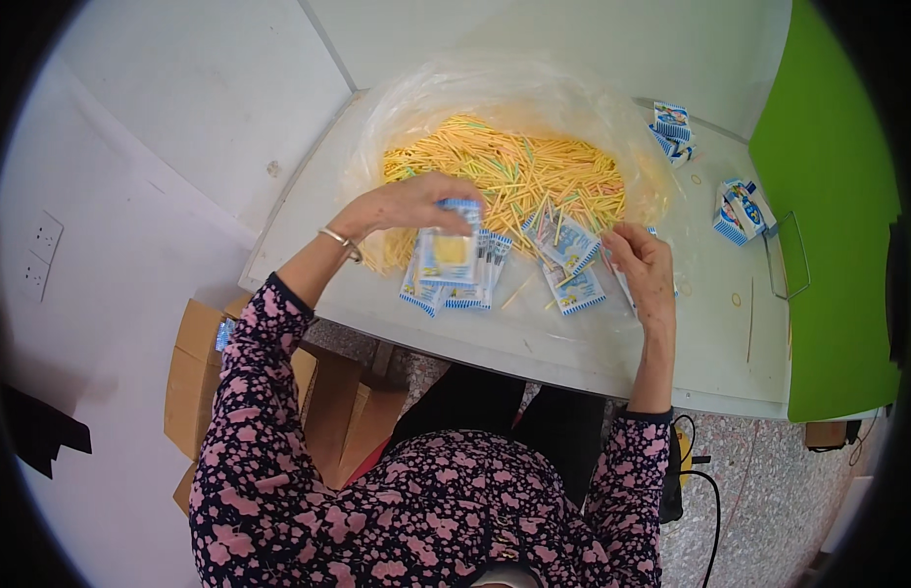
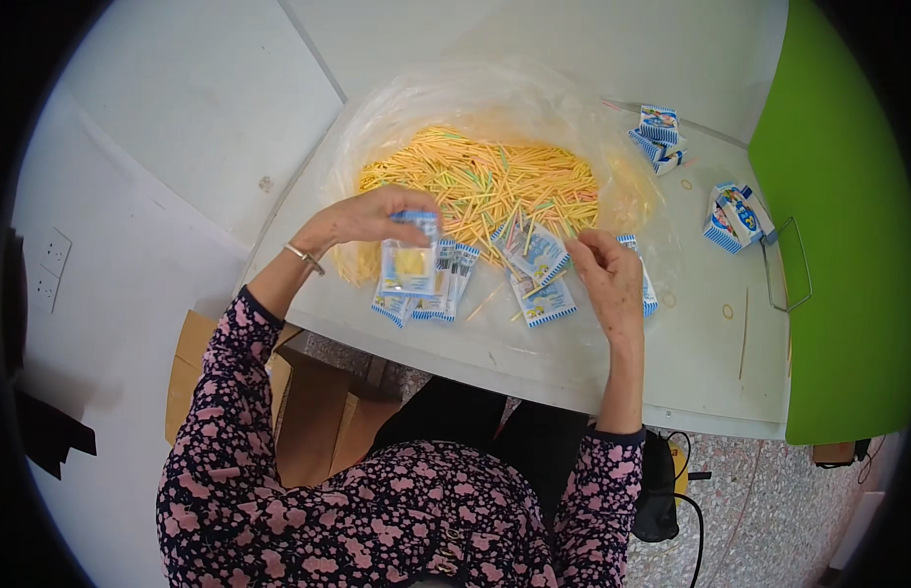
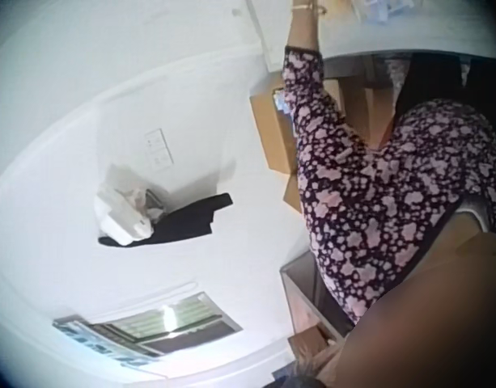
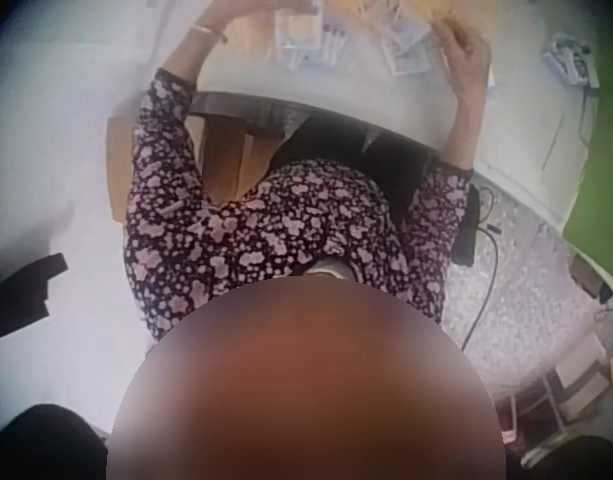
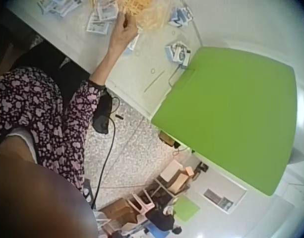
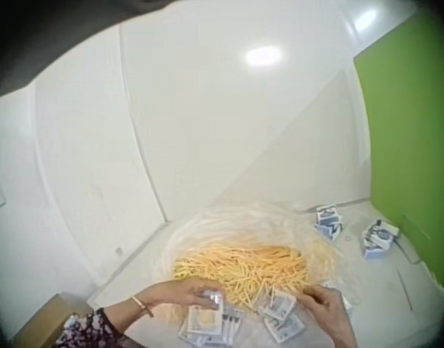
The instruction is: Pack yellow shredded paper filler into small plastic packets at a assembly workstation.
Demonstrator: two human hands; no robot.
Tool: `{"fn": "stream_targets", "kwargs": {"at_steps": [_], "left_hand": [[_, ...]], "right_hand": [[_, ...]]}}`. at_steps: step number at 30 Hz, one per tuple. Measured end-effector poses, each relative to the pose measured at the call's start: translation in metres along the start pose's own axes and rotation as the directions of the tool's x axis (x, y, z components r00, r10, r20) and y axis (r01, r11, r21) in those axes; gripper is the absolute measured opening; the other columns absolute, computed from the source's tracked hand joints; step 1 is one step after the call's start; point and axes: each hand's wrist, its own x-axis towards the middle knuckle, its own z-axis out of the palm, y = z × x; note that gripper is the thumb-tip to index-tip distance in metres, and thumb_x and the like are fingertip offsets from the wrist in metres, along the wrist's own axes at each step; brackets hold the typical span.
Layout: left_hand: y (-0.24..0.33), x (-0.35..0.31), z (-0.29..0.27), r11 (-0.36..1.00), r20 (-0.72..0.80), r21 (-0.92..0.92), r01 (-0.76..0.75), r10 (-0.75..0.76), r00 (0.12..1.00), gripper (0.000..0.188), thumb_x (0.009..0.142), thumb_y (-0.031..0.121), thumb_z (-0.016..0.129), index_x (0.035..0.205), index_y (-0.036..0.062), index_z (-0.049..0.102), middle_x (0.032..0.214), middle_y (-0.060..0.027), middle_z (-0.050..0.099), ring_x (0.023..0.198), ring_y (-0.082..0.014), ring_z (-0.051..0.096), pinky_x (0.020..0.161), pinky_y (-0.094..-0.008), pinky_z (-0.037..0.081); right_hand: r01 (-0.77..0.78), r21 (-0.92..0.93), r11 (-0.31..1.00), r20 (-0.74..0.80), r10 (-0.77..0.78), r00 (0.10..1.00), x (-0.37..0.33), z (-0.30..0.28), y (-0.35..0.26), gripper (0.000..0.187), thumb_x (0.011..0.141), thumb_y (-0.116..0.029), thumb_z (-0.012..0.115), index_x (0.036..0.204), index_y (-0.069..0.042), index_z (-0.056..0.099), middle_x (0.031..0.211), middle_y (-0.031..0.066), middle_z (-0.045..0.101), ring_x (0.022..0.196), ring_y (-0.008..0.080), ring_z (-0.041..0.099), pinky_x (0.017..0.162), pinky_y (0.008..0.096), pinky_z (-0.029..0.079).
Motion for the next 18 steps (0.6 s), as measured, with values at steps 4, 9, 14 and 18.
{"fn": "stream_targets", "kwargs": {"at_steps": [4, 9, 14, 18], "left_hand": [[-0.036, -0.015, 0.013, 0.966, -0.038, 0.25, 0.06, -0.052, 0.998, 0.023, 0.077, 0.019, 0.062, 0.095, 0.0044, 0.058, 0.09, -0.0069, 0.059, 0.084, -0.02, 0.055, 0.076, -0.0319, 0.044], [-0.015, 0.034, 0.044, 0.938, -0.247, 0.316, -0.142, 0.226, 0.942, 0.023, 0.073, 0.021, 0.063, 0.089, 0.0049, 0.057, 0.085, -0.0104, 0.058, 0.082, -0.0271, 0.054, 0.076, -0.0364, 0.042], [-0.004, 0.098, 0.083, 0.854, -0.18, 0.481, -0.198, 0.317, 0.931, 0.032, 0.071, 0.022, 0.068, 0.099, 0.0083, 0.058, 0.105, -0.0072, 0.055, 0.103, -0.0258, 0.048, 0.087, -0.0386, 0.038], [-0.01, 0.114, 0.085, 0.775, -0.138, 0.63, -0.046, 0.17, 0.976, 0.027, 0.066, 0.021, 0.071, 0.089, 0.0134, 0.059, 0.105, -0.0049, 0.049, 0.105, -0.0272, 0.043, 0.086, -0.042, 0.035]], "right_hand": [[0.067, -0.243, 0.968, -0.041, -0.079, 0.996, -0.015, 0.009, 0.004, 0.02, 0.083, -0.015, 0.06, 0.087, 0.004, 0.062, 0.065, 0.0012, 0.057, 0.057, 0.0069, 0.048, 0.053, 0.021, 0.039], [0.146, -0.355, 0.923, -0.125, -0.202, 0.971, -0.022, 0.014, 0.011, 0.018, 0.083, -0.013, 0.06, 0.088, 0.005, 0.061, 0.062, 0.0038, 0.056, 0.056, 0.0073, 0.049, 0.052, 0.0228, 0.04], [0.149, -0.408, 0.901, -0.155, -0.229, 0.961, -0.017, 0.014, 0.019, 0.019, 0.083, -0.012, 0.06, 0.09, 0.005, 0.061, 0.062, 0.0079, 0.057, 0.054, 0.011, 0.051, 0.052, 0.0256, 0.043], [0.227, -0.532, 0.816, -0.146, -0.352, 0.925, -0.01, 0.022, 0.014, 0.019, 0.081, -0.012, 0.062, 0.092, 0.004, 0.061, 0.077, 0.0133, 0.06, 0.061, 0.0208, 0.057, 0.057, 0.0298, 0.046]]}}
